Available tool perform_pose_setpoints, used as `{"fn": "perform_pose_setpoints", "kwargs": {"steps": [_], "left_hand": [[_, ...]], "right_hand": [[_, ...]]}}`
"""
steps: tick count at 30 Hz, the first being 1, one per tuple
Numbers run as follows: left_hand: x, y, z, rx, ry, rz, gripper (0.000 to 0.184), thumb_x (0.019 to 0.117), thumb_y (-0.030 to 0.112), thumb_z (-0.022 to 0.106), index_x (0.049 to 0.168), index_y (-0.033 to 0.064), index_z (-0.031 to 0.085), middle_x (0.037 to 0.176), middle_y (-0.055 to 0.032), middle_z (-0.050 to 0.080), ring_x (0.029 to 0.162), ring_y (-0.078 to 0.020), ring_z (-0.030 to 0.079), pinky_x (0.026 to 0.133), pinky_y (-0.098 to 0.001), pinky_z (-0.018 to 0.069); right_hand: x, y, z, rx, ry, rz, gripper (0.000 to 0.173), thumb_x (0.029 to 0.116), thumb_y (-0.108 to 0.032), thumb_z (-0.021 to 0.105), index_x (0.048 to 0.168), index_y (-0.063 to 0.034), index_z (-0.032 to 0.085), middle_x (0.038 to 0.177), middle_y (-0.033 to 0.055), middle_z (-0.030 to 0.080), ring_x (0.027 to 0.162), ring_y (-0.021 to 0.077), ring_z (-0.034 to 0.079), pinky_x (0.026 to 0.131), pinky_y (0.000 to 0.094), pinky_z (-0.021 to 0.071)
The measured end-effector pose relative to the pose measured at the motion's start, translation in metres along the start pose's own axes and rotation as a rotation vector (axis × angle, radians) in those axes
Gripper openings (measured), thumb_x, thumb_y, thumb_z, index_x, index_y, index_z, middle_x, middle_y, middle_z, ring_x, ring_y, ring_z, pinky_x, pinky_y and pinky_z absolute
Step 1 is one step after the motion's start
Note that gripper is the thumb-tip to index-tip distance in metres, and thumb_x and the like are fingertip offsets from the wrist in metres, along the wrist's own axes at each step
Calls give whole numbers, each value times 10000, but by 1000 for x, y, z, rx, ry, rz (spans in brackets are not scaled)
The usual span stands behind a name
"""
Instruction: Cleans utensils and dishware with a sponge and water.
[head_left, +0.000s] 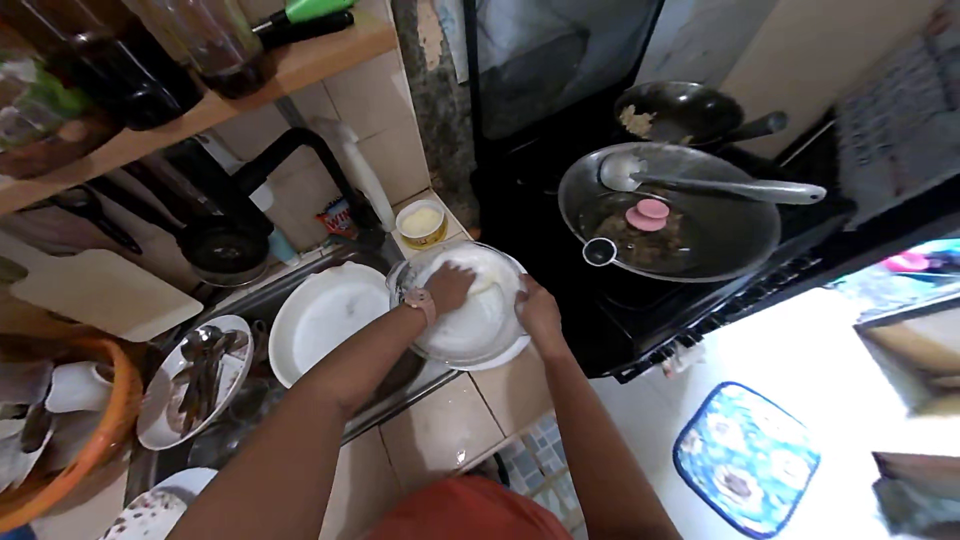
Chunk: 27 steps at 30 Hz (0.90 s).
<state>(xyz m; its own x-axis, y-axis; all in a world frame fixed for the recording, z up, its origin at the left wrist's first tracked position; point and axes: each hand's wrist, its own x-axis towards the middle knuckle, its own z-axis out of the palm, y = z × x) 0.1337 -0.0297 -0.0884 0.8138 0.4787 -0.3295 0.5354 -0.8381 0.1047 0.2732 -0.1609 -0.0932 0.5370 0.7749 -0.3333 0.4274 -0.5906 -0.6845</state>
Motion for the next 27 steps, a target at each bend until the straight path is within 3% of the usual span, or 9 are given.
{"fn": "perform_pose_setpoints", "kwargs": {"steps": [2, 4, 9, 12, 17, 22, 27], "left_hand": [[-11, -8, -4, 14, -4, -69, 463, 1019, 56, 545, 1474, -17, 502, 1491, -240, 522, 1411, -423, 458, 1225, -583, 230], [-24, -13, -6, 9, -9, -147, 417, 1019, 75, 557, 1421, -37, 547, 1419, -256, 573, 1345, -436, 517, 1190, -587, 304], [-64, 11, -16, -37, -161, -389, 268, 1025, 41, 526, 1233, -85, 637, 1262, -288, 632, 1182, -470, 609, 974, -624, 486], [-81, 34, -22, -69, -260, -422, 265, 1038, 12, 474, 1197, -126, 635, 1255, -313, 624, 1200, -482, 597, 968, -623, 482], [-89, 50, -29, -133, -280, -351, 266, 1047, -15, 432, 1191, -134, 622, 1246, -311, 620, 1209, -468, 593, 983, -594, 481], [-101, 23, -32, -125, -304, -276, 269, 1035, 18, 491, 1227, -111, 628, 1271, -308, 618, 1227, -473, 582, 1000, -623, 460], [-86, -8, -37, 55, -261, -209, 221, 995, 11, 569, 1153, -96, 679, 1241, -288, 642, 1250, -471, 558, 1048, -630, 420]], "right_hand": [[-1, -2, -1, -10, -5, 21, 462, 1093, -169, 446, 1554, -138, 451, 1329, 269, 631, 1231, 446, 610, 1026, 611, 463], [-2, -5, -1, -34, -16, 38, 465, 1100, -181, 430, 1565, -156, 434, 1330, 265, 632, 1234, 442, 611, 1028, 604, 464], [-3, -1, 4, -13, 21, 3, 454, 1093, -158, 442, 1544, -104, 453, 1281, 293, 643, 1194, 466, 624, 1005, 622, 477], [-3, 1, 6, 9, 47, -8, 446, 1092, -155, 451, 1533, -91, 464, 1266, 303, 645, 1182, 479, 625, 1000, 629, 476], [-2, 0, 9, -14, 70, 10, 443, 1090, -163, 460, 1528, -101, 476, 1276, 289, 648, 1184, 471, 628, 996, 635, 473], [0, 1, 8, 4, 58, 10, 450, 1091, -155, 462, 1537, -94, 465, 1341, 284, 618, 1236, 463, 603, 1029, 636, 454], [1, 5, 6, 36, 53, -42, 452, 1086, -128, 478, 1533, -59, 460, 1388, 279, 592, 1259, 458, 590, 1047, 632, 447]]}}
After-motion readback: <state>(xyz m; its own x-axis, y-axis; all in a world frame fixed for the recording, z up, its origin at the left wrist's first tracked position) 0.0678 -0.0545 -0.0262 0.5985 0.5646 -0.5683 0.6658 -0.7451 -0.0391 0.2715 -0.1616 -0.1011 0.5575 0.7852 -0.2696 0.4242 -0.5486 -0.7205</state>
